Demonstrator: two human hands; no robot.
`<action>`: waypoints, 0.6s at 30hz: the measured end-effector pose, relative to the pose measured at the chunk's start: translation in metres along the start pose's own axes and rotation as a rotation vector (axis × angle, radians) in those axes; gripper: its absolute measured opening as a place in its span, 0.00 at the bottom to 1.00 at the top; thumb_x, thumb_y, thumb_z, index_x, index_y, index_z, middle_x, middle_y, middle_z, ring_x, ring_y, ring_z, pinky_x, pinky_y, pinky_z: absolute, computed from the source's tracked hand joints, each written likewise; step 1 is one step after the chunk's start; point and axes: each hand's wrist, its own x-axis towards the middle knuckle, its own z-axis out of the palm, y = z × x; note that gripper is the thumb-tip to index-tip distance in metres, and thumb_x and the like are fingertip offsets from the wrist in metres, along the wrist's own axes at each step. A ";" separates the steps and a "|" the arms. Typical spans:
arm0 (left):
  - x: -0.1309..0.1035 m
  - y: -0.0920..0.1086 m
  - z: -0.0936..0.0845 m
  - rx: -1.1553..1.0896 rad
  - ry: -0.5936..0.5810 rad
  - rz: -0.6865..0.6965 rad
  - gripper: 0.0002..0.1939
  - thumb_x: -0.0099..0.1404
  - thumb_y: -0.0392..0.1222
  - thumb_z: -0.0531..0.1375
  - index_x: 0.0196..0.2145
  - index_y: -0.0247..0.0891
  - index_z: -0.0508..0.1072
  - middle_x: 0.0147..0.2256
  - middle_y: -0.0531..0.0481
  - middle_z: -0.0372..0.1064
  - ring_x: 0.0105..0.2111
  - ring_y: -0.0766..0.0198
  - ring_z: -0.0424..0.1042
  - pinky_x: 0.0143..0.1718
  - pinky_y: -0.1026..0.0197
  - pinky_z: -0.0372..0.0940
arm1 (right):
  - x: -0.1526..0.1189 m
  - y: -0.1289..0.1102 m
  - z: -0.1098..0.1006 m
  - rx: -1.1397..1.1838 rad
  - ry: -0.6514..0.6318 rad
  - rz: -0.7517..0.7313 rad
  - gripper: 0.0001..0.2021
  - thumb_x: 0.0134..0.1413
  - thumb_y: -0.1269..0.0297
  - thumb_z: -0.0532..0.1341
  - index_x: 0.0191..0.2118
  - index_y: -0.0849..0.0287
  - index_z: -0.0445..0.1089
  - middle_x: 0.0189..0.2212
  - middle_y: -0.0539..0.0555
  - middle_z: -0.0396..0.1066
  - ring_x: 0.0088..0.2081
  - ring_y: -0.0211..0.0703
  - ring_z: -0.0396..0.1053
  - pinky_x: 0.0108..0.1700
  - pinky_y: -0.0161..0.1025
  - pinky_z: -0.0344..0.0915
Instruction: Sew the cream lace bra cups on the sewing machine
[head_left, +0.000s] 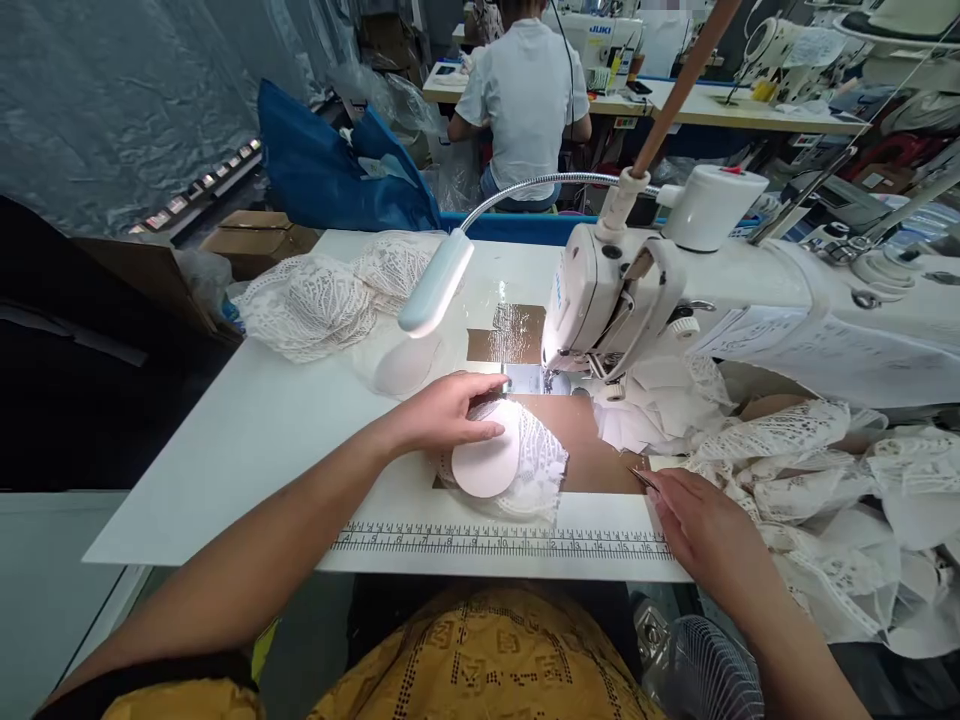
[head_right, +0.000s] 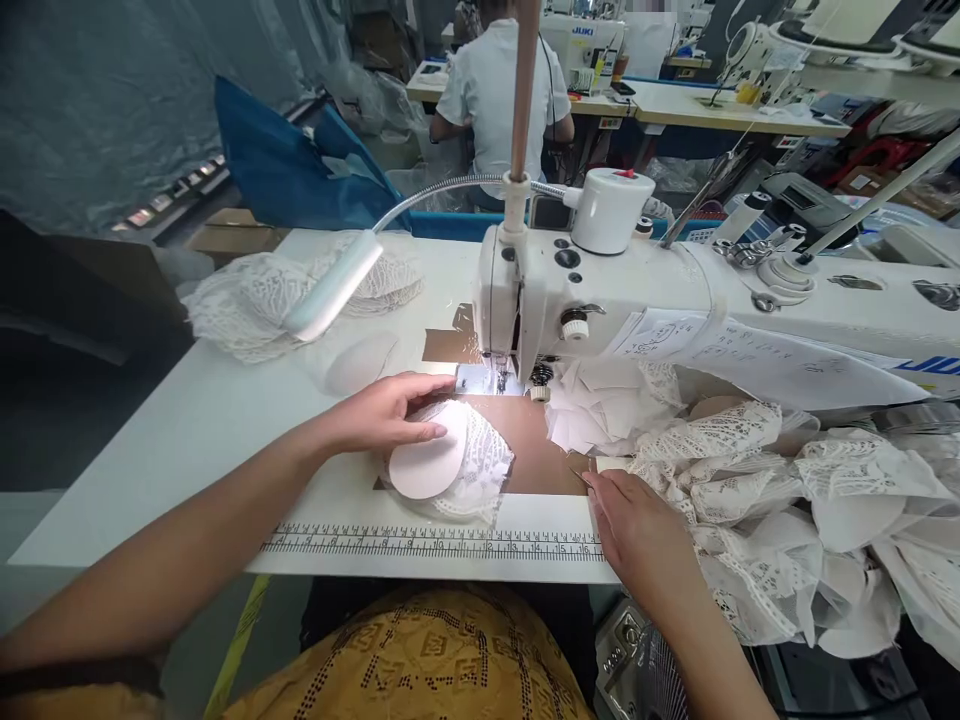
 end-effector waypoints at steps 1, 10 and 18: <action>0.003 -0.002 0.000 -0.030 -0.013 -0.019 0.35 0.58 0.47 0.64 0.61 0.37 0.61 0.59 0.39 0.62 0.56 0.50 0.66 0.54 0.50 0.65 | 0.000 -0.001 -0.002 0.030 0.011 0.003 0.14 0.63 0.67 0.50 0.44 0.63 0.71 0.38 0.61 0.75 0.40 0.47 0.73 0.39 0.41 0.70; 0.009 -0.004 0.007 -0.081 0.004 -0.007 0.25 0.60 0.43 0.61 0.55 0.38 0.69 0.53 0.42 0.69 0.49 0.54 0.72 0.48 0.54 0.68 | 0.016 -0.016 -0.009 0.211 0.028 0.024 0.14 0.64 0.68 0.49 0.50 0.60 0.67 0.42 0.58 0.76 0.41 0.43 0.75 0.38 0.36 0.70; 0.017 0.000 0.003 -0.295 -0.187 -0.044 0.14 0.59 0.44 0.60 0.42 0.35 0.74 0.38 0.46 0.73 0.36 0.60 0.72 0.33 0.62 0.66 | 0.068 -0.042 -0.014 0.403 -0.274 0.100 0.13 0.62 0.68 0.51 0.48 0.55 0.68 0.36 0.52 0.75 0.35 0.41 0.73 0.31 0.35 0.64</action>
